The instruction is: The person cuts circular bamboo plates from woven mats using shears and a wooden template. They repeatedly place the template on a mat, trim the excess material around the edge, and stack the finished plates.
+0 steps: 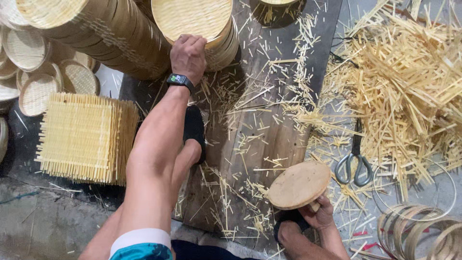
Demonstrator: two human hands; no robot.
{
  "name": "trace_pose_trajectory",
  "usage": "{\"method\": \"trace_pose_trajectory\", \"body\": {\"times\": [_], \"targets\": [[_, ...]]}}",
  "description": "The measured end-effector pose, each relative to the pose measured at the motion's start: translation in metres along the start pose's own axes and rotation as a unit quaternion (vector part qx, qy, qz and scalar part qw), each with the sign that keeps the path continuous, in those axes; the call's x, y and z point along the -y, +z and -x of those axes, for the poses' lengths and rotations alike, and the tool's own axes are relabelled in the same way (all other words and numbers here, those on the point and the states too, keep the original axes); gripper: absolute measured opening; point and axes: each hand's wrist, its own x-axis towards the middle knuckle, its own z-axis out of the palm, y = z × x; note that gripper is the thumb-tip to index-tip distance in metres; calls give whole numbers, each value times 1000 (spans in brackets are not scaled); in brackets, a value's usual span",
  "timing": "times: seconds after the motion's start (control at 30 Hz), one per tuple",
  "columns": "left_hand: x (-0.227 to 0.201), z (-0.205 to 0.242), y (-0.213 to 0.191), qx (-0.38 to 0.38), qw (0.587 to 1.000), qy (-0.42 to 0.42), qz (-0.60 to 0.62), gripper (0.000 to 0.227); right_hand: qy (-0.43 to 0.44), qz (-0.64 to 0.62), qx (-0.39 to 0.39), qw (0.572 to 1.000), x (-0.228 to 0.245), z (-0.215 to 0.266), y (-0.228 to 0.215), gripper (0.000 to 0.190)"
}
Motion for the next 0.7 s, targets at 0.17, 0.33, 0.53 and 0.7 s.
{"method": "trace_pose_trajectory", "body": {"times": [0.17, 0.33, 0.53, 0.7], "targets": [[8, 8, 15, 89, 994, -60, -23, 19, -8, -11, 26, 1000, 1, 0, -5, 77], [15, 20, 26, 85, 995, -47, -3, 16, 12, -15, 17, 1000, 2, 2, 0, 80], [-1, 12, 23, -2, 998, -4, -69, 11, -10, 5, 24, 1000, 3, 3, 19, 83], [-134, 92, 16, 452, 828, -261, 206, 37, 27, 27, -91, 995, 0, -24, 58, 83]]}}
